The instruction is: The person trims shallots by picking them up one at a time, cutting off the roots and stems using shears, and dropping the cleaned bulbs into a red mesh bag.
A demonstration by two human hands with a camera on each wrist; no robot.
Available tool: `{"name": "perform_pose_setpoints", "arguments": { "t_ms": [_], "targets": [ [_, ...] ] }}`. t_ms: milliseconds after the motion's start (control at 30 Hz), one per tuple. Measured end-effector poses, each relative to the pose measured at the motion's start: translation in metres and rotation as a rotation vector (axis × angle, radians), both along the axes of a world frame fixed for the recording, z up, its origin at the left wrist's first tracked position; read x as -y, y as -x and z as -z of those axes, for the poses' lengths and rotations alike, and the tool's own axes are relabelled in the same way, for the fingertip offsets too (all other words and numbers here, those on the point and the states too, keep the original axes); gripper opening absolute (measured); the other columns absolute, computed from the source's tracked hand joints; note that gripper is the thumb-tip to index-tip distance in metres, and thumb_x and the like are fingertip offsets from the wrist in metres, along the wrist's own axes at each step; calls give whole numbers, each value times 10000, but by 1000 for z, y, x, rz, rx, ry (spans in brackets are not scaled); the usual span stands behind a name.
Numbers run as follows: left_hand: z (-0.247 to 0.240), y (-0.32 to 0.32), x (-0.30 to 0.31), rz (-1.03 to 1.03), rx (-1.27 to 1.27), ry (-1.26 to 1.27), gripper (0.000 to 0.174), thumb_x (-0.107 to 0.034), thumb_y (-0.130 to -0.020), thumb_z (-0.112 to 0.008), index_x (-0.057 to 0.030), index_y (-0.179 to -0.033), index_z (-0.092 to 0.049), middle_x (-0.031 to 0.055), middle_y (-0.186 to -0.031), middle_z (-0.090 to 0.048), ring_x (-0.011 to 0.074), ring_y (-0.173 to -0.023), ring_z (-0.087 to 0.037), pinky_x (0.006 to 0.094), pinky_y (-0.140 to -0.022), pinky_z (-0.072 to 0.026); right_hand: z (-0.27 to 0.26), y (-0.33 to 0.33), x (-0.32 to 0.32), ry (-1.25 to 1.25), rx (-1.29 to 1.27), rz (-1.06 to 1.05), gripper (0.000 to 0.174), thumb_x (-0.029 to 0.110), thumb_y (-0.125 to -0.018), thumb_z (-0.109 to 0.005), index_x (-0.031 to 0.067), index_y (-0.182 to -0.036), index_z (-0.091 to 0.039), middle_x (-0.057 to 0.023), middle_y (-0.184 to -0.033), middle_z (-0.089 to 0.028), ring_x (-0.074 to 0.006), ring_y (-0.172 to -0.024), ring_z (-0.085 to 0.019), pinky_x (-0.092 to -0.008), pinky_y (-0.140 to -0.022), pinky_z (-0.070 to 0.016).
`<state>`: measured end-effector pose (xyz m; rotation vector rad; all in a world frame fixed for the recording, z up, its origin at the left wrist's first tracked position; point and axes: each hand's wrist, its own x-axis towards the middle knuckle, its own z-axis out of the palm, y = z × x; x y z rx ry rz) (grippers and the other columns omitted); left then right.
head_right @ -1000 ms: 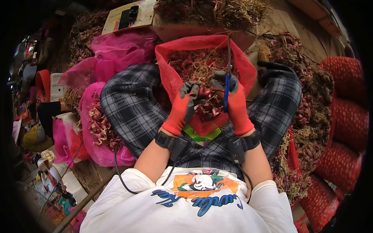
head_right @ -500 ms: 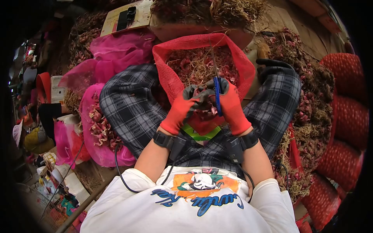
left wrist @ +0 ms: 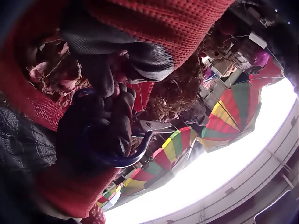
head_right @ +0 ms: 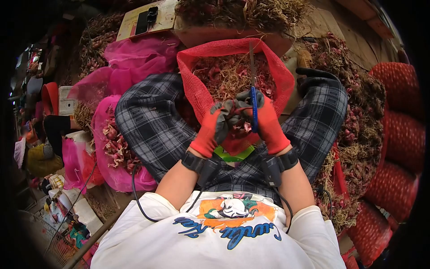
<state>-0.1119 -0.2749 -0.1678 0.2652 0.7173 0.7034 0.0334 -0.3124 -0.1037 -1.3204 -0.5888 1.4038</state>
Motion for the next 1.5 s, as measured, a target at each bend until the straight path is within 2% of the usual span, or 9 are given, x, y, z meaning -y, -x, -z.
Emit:
{"name": "perform_pose_setpoints", "arguments": {
  "t_ms": [167,367,567,733,833,1000,1167,1333,1500],
  "targets": [
    [-4,3,2,38,-111,-41,142,-106,-911,-476,-48,-976,-588,51,-854,-640,136,-621,-623,268,-541,-506,-9,11,-4,-56,452,-146,293,6,-749,-662,-8,-1028,-573,-57,-946,-630,-110,-826,-607,-253,-742,-507],
    [4,7,-8,72,-247,-283,177,-87,-918,-483,-63,-1082,-547,28,-919,-603,141,-776,-618,302,-681,-523,-5,-8,2,34,28,43,259,32,-778,-651,-13,-1024,-584,-46,-945,-633,-73,-820,-587,-236,-721,-485],
    [-36,7,-19,-57,61,-303,213,-160,-951,-478,-75,-1143,-513,0,-968,-538,140,-853,-582,301,-767,-518,-29,6,1,-88,369,152,304,-10,-734,-602,-22,-1037,-582,-49,-932,-633,-109,-828,-593,-240,-749,-475],
    [-10,-1,-13,85,-37,-338,195,-116,-933,-474,-66,-1119,-503,12,-959,-549,134,-812,-572,298,-743,-509,-34,15,-8,-213,256,77,297,-3,-737,-653,-16,-1023,-573,-55,-924,-624,-111,-846,-581,-246,-759,-468],
    [-4,9,-6,248,-509,-491,267,-107,-932,-485,-2,-1178,-478,78,-1045,-597,159,-915,-598,253,-778,-474,-22,19,-6,-214,175,67,290,16,-759,-654,-13,-1032,-563,-62,-917,-619,-119,-837,-584,-257,-743,-472],
    [-2,-1,5,-59,-535,-920,186,-192,-960,-442,-43,-1049,-507,89,-913,-605,155,-746,-598,274,-643,-495,-13,20,2,36,-306,69,351,66,-802,-602,4,-1134,-504,-65,-941,-598,-179,-827,-637,-295,-692,-542],
    [-55,0,-9,23,-92,-328,256,-280,-991,-354,-85,-873,-471,39,-761,-548,120,-601,-542,255,-529,-472,27,12,12,-24,-528,120,397,99,-790,-600,-10,-1155,-489,-61,-922,-597,-184,-815,-639,-271,-647,-529],
    [-47,-6,-15,-12,-139,-353,267,-275,-999,-341,-97,-826,-440,5,-731,-496,97,-648,-541,251,-567,-479,-2,14,6,-52,-190,117,366,60,-767,-620,-21,-1109,-517,-63,-928,-607,-154,-812,-626,-259,-669,-523],
    [-40,-3,-13,-91,27,-263,219,-267,-988,-401,-63,-995,-482,23,-818,-516,109,-711,-552,244,-612,-481,-7,8,3,-25,-213,23,319,28,-750,-652,-6,-1056,-566,-53,-924,-617,-119,-839,-613,-246,-704,-506]
  ]
}}
